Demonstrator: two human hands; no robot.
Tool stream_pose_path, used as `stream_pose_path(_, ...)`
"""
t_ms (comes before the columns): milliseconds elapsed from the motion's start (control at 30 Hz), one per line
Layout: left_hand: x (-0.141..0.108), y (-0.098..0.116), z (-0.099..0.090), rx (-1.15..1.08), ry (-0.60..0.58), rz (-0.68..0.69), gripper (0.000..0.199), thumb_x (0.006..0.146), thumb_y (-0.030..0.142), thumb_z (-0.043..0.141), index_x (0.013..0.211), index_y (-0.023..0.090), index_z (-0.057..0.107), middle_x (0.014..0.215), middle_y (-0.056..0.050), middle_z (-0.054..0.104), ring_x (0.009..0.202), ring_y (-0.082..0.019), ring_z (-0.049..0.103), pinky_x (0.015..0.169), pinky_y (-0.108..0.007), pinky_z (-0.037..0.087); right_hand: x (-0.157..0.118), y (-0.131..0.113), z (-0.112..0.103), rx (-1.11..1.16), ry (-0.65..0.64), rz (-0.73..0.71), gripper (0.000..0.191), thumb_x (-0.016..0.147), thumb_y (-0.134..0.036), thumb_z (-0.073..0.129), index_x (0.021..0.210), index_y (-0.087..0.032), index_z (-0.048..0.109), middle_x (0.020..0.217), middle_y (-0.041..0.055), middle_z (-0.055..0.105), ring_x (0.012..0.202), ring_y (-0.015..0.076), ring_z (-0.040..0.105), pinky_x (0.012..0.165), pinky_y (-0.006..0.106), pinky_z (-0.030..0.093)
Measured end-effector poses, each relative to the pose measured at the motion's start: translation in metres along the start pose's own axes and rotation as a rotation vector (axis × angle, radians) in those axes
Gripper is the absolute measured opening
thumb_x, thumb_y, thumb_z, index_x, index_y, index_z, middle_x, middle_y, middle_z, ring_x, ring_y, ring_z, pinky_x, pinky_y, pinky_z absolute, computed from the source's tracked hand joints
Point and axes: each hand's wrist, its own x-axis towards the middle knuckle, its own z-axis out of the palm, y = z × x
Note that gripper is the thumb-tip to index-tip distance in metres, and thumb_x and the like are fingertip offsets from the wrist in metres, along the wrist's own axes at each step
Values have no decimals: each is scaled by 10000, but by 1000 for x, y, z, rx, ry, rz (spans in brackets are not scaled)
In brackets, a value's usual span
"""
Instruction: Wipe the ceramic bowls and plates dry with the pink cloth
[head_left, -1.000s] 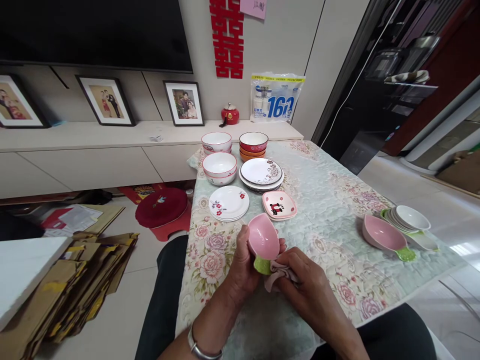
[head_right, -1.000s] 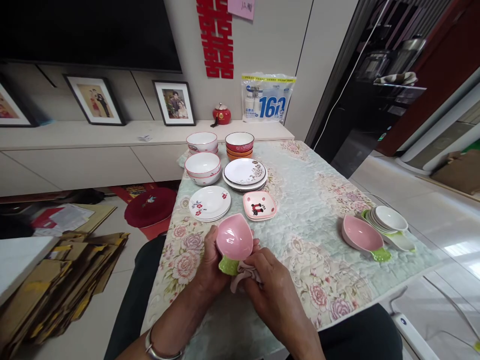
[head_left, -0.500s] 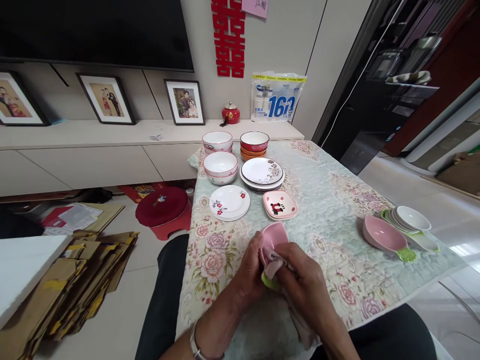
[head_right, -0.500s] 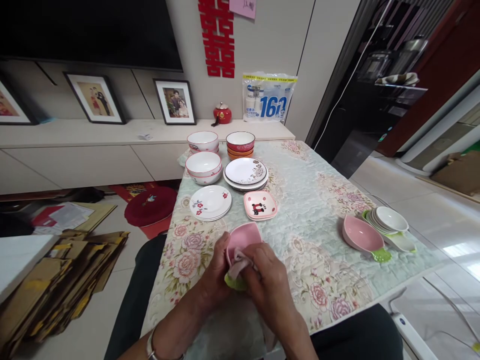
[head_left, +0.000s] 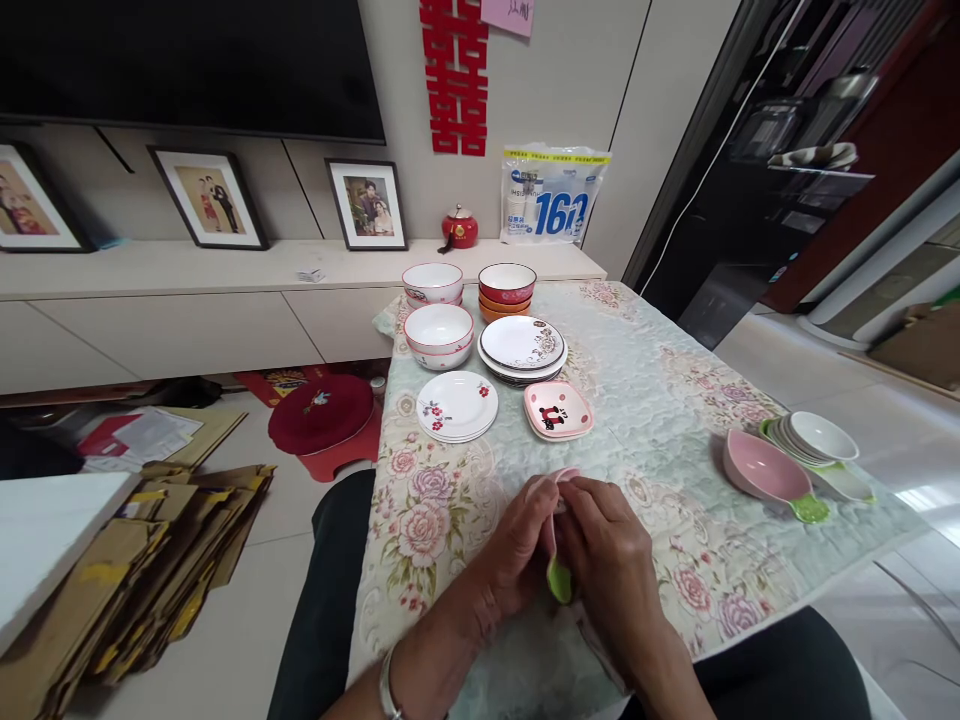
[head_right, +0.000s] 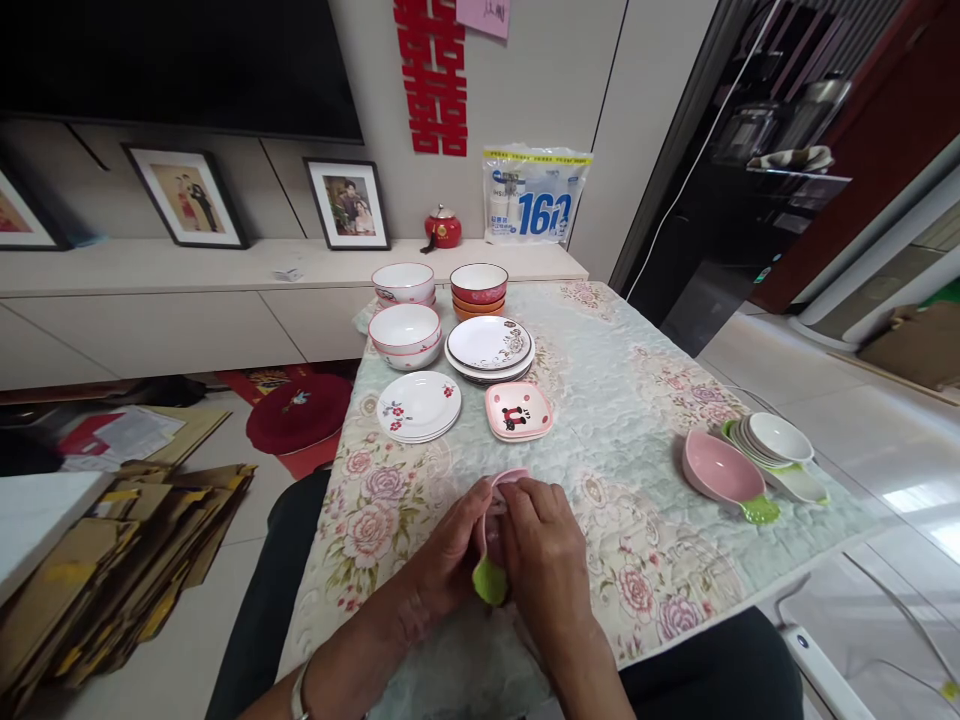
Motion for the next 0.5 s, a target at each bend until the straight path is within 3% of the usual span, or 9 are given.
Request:
stream_pose_path(133,-4,7,1,354,19,232,500,813,510,688,1168,167,607,1034,-65,642,958,-200,583,840,-286,449,0,-6,-7,183,-226,287,152,935,-251,532,898,-180,661,808,43,649,701,184,598,620,301,457)
stream_pose_path(267,-6,10,3,512,-5,286,596,759,574,700,1173,165,573,1063,-81,614,970,-227,566,793,-301,456,2,-8,-19,662,-327,480,156,913,-327,597,927,-203,690,780,2,653,725,154,588,647,253,451)
stream_pose_path(400,-3,3,2,539,-23,271,655,750,562,712,1237,171,516,1101,-89,597,970,-230,560,795,-314,463,0,-9,-13,1216,-101,825,190,822,-384,727,895,-211,698,735,-17,647,650,116,566,608,221,457)
stream_pose_path(500,-2,1,-1,596,-20,274,683,740,477,755,1289,189,467,1166,-90,572,999,-229,549,846,-331,464,1,-11,-3,1373,121,1002,251,700,-358,834,860,-213,706,743,-16,665,635,115,579,604,218,478)
